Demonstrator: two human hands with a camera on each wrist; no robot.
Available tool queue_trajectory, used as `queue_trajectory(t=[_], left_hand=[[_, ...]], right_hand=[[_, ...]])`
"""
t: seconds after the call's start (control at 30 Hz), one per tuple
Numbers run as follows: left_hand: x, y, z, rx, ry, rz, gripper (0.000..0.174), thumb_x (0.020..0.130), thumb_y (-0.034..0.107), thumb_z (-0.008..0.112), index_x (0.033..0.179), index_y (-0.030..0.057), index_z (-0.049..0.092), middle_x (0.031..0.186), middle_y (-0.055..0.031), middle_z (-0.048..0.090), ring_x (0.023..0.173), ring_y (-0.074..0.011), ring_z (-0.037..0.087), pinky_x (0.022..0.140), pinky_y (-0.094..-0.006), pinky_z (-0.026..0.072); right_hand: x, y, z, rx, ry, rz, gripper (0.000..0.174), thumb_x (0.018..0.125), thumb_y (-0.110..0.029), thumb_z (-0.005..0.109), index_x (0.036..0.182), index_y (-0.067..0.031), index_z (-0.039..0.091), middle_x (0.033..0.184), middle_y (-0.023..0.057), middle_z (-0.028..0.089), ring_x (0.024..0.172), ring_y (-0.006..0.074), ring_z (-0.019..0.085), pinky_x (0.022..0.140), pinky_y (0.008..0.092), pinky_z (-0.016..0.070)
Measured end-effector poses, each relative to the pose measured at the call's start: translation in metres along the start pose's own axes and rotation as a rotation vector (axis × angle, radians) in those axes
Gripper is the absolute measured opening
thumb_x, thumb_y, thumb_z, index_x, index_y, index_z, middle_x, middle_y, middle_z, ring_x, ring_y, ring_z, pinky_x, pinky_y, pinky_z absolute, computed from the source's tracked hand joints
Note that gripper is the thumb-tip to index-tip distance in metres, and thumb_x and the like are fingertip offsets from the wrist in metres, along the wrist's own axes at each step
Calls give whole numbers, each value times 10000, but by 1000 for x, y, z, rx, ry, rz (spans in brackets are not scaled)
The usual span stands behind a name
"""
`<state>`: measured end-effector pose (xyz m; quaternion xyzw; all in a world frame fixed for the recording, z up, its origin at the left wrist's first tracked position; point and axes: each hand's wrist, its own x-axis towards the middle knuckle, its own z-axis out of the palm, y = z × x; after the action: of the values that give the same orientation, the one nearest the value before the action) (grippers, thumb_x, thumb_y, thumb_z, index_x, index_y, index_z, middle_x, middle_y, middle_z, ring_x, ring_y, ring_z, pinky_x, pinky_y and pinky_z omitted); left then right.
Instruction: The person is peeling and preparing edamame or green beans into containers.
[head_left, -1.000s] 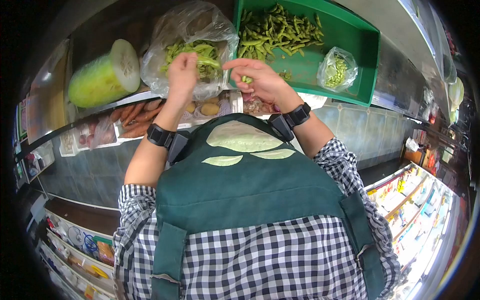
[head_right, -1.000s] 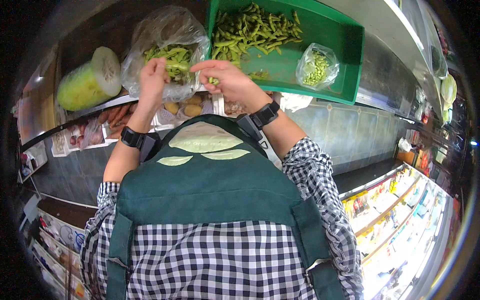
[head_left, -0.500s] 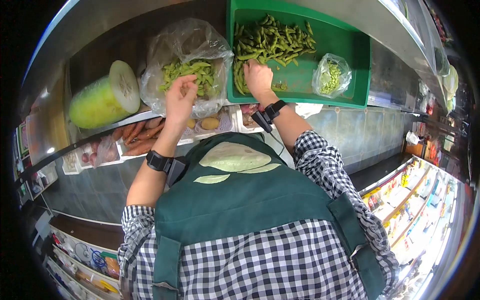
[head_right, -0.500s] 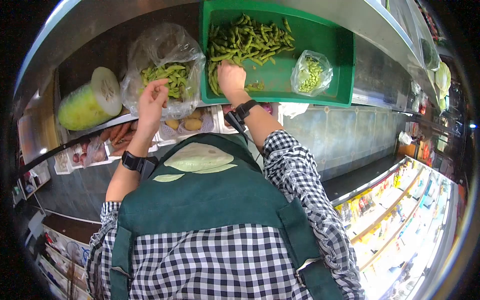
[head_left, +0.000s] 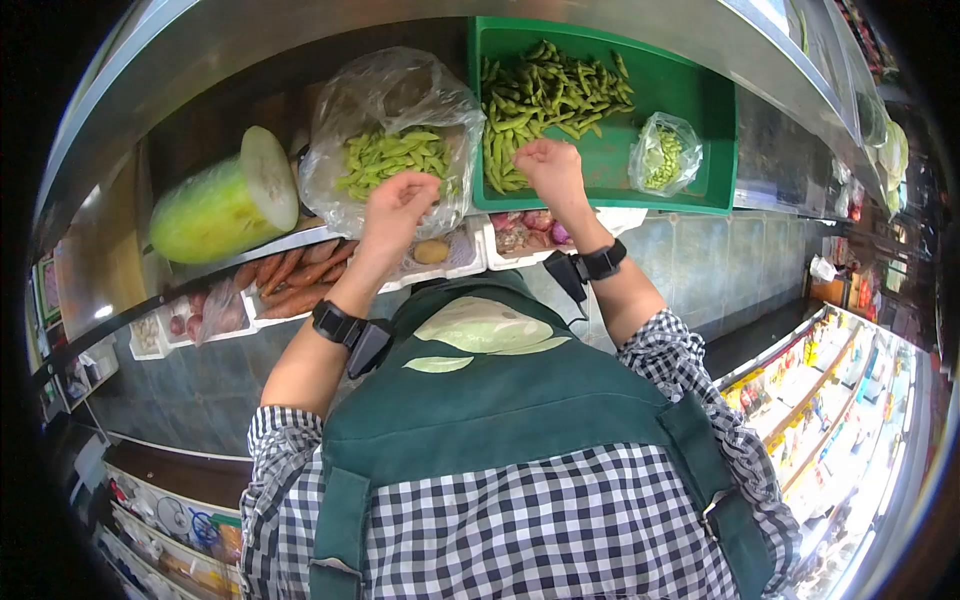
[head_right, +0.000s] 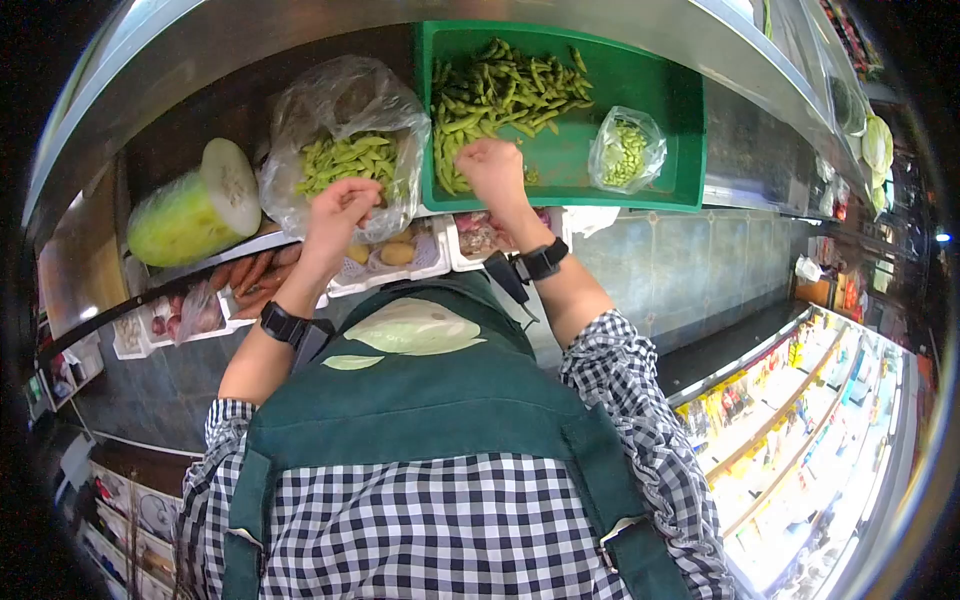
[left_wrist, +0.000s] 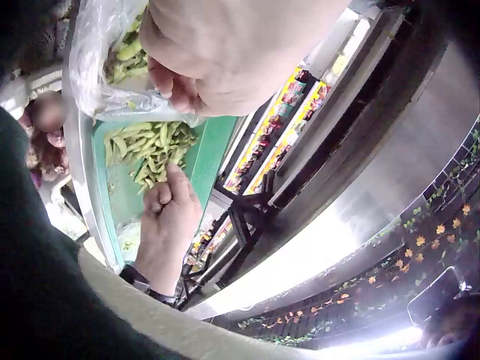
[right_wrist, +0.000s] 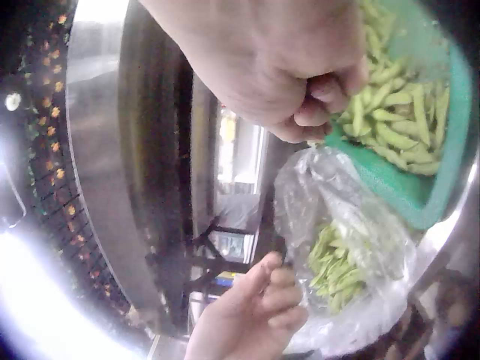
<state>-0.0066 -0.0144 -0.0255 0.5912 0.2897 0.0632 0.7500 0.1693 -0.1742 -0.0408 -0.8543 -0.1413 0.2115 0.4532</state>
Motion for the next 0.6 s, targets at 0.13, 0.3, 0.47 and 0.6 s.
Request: queue_trajectory(t=[0.13, 0.3, 0.47, 0.6], left_hand=[[11, 10, 30, -139, -57, -54, 145, 897, 182, 564, 887, 40, 586, 740, 10, 558, 601, -57, 483, 530, -205, 389], [2, 18, 36, -163, -34, -7, 119, 893, 147, 552, 846, 38, 550, 705, 15, 518, 588, -62, 463, 529, -206, 376], [-20, 26, 31, -239, 49, 33, 78, 882, 105, 540, 847, 36, 537, 696, 13, 512, 582, -67, 450, 533, -202, 366], [-35, 37, 26, -170, 98, 74, 61, 873, 88, 538, 852, 32, 533, 661, 20, 495, 571, -60, 440, 525, -198, 351]], right_hand=[[-28, -33, -2, -187, -11, -610, 104, 721, -80, 664, 795, -12, 638, 617, 113, 607, 488, 177, 560, 472, 286, 443], [-45, -52, 7, -254, -63, -892, 73, 758, -91, 617, 802, -54, 571, 594, 127, 569, 548, 297, 589, 491, 387, 467], [-42, -56, 7, -242, -130, -1083, 74, 760, -85, 584, 799, -56, 529, 607, 96, 560, 579, 266, 584, 489, 376, 463], [-48, -78, 3, -311, -205, -1232, 93, 711, -83, 567, 775, -64, 502, 616, 75, 548, 596, 245, 584, 482, 362, 464]])
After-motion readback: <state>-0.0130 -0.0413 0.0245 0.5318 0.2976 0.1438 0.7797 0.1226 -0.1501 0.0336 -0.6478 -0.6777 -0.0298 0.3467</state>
